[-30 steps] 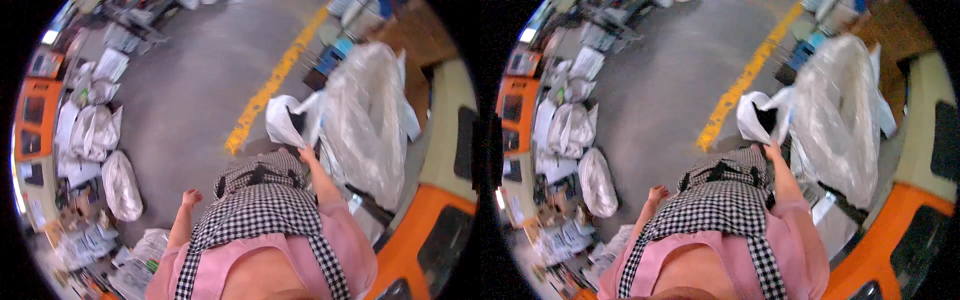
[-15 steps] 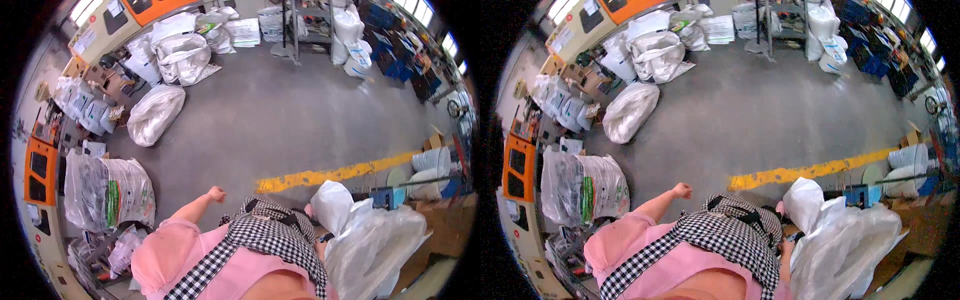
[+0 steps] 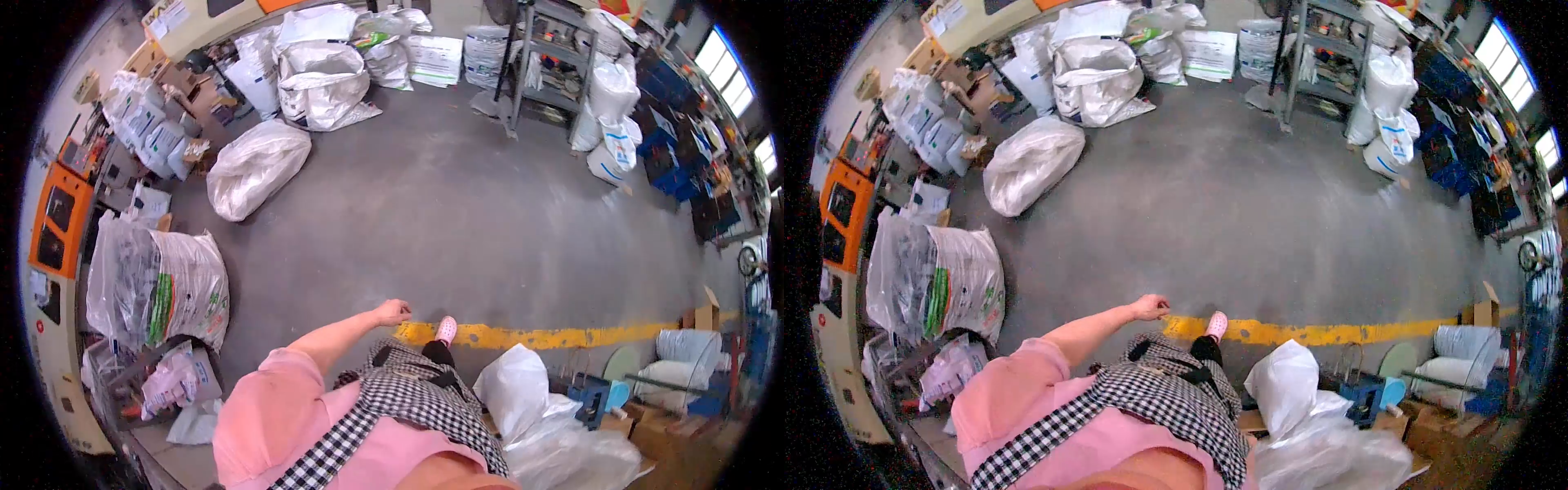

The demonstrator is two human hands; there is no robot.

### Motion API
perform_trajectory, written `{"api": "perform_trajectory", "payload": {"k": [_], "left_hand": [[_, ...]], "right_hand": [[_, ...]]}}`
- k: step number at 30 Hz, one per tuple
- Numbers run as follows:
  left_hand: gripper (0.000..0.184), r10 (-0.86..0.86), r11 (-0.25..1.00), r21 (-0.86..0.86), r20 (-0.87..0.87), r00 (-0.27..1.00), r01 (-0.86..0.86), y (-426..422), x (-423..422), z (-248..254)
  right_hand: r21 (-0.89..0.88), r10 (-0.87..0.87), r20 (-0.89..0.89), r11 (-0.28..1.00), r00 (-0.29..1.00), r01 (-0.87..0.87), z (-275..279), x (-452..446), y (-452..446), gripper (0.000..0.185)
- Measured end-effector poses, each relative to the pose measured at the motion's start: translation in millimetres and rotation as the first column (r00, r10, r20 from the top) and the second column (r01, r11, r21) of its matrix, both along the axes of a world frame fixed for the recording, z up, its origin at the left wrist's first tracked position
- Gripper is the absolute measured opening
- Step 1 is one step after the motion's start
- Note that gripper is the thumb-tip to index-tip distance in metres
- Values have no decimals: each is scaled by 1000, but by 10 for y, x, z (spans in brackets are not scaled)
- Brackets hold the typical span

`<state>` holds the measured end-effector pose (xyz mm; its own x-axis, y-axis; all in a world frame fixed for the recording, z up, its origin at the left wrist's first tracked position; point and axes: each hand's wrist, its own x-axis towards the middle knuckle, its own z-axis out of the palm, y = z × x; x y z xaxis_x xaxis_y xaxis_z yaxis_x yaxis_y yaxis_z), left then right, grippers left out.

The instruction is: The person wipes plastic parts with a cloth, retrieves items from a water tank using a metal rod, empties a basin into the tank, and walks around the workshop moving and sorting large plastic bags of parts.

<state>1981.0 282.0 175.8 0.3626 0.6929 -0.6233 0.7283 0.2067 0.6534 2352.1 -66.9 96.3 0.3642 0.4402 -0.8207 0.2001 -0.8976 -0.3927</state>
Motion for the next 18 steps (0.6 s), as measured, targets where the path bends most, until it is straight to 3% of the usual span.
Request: {"api": "perform_trajectory", "payload": {"k": [2, 3, 5, 7, 8, 9, 10, 11, 12, 13, 14, 15, 17, 18], "left_hand": [[33, -11, 990, 142, 121, 993, -7, 105, 174, 100], [34, 18, 999, 28, 114, 993, -21, 149, 173, 125], [32, -185, 965, 181, -41, 982, 190, 269, -121, 173], [30, 38, 995, -85, -91, 995, -46, 358, -361, 344], [29, 313, 942, -97, -106, 944, -323, 332, -571, 226], [27, 563, 811, -109, -123, 817, -575, 247, -805, 73], [26, 665, 719, -87, -204, 719, -690, 172, -1032, 16], [25, 750, 614, -49, -274, 602, -787, 141, -1268, -47], [20, 831, 481, -43, -298, 470, -876, 42, -1495, -157], [17, 781, 500, -16, -424, 459, -866, -6, -1647, -89], [23, 634, 651, -106, -469, 615, -752, -204, -2025, -440], [28, 28, 988, -88, -695, 718, -124, -244, -2092, -402], [16, -221, 938, -345, -645, 732, -21, -184, -2248, -407], [16, -220, 939, -344, -649, 728, -23, -155, -2316, -563]], "right_hand": [[-42, 147, 13, 988, 989, -147, -171, 261, 331, 37], [-66, 212, 14, 975, 977, -210, -234, 368, 518, 37], [-97, 330, 26, 940, 944, -326, -310, 531, 996, 36], [-125, 499, 55, 863, 865, -489, -449, 760, 1547, 35], [-137, 612, 76, 789, 788, -599, -527, 889, 1897, 35], [-190, 873, 146, 487, 466, -852, -675, 1037, 2337, 35], [-271, 975, 202, 145, 91, -951, -757, 1120, 2849, 34], [-336, 964, 263, 59, -33, -940, -846, 1197, 3434, 34], [-27, 629, 300, 757, 717, -652, -1064, 1353, 3900, 32], [-199, 755, 609, 441, 242, -875, -1117, 1349, 4503, 29], [-2, 658, 535, 628, 530, -778, -862, 1244, 5170, 24], [293, 212, 163, 922, 964, -252, -119, 826, 5793, 17], [413, 152, 167, 886, 974, -209, -243, 589, 6817, 18], [515, 73, 60, 852, 995, -94, -117, 262, 7253, 19]]}}
